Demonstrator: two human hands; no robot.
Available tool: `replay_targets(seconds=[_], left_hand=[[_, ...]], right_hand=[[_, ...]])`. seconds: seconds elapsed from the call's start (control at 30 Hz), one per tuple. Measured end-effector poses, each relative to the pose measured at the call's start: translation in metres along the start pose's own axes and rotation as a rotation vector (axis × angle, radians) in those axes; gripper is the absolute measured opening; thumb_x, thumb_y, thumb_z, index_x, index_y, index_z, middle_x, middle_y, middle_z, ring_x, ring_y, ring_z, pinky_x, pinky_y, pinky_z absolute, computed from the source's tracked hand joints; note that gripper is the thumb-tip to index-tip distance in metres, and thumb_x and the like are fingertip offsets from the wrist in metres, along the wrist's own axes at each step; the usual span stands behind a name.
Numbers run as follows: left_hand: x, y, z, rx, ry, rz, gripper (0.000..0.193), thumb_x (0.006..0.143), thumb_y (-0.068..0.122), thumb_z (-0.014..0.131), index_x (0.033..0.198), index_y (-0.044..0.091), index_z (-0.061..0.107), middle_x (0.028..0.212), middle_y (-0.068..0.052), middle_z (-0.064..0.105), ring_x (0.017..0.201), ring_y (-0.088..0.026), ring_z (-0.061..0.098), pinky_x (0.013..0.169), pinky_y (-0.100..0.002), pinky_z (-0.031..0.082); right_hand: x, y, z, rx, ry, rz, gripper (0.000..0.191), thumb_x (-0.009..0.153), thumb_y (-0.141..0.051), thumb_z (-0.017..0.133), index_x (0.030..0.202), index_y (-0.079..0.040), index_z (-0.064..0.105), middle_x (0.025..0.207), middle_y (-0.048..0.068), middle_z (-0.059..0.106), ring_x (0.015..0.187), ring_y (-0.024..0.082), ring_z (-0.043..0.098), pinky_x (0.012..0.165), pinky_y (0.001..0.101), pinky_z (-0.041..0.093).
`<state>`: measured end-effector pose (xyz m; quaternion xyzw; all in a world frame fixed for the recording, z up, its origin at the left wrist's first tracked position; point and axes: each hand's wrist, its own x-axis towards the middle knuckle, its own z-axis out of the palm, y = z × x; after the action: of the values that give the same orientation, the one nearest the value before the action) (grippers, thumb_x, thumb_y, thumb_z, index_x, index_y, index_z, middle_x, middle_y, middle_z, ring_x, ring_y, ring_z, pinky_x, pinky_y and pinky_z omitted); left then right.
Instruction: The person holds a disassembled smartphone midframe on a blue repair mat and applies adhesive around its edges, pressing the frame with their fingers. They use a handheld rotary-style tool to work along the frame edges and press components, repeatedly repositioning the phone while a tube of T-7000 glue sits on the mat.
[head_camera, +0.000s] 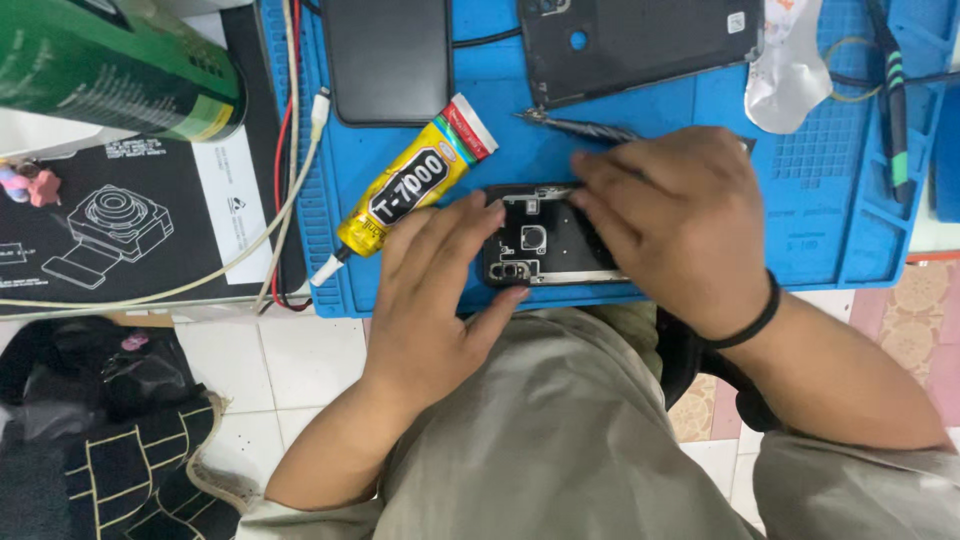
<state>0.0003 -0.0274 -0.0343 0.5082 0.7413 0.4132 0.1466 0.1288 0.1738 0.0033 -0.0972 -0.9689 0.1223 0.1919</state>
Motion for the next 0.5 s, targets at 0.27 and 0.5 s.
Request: replay_targets(seconds=[0.27, 0.5], left_hand=[[0.002, 0.004, -0.001, -0.037, 0.03, 0.006, 0.064, 0.085, 0.019, 0.086, 0.14, 0.004, 0.056, 0.145, -0.015, 0.059, 0.134, -0.037, 0.051, 0.115, -0.046, 0.039], [0.014, 0.011, -0.014, -0.109, 0.233, 0.072, 0.036, 0.094, 0.008, 0.085, 0.126, 0.005, 0.067, 0.131, -0.009, 0.069, 0.116, -0.027, 0.066, 0.102, -0.036, 0.051]], right_hand=[[0.014, 0.034, -0.013, -0.199, -0.144, -0.102, 0.024, 0.084, -0.013, 0.084, 0.107, -0.007, 0.078, 0.091, 0.007, 0.067, 0.084, 0.032, 0.063, 0.078, 0.0443, 0.049], [0.001, 0.025, -0.037, -0.057, -0.094, -0.076, 0.023, 0.086, -0.008, 0.087, 0.105, -0.006, 0.074, 0.096, 0.007, 0.066, 0.079, 0.026, 0.065, 0.067, 0.0352, 0.051]])
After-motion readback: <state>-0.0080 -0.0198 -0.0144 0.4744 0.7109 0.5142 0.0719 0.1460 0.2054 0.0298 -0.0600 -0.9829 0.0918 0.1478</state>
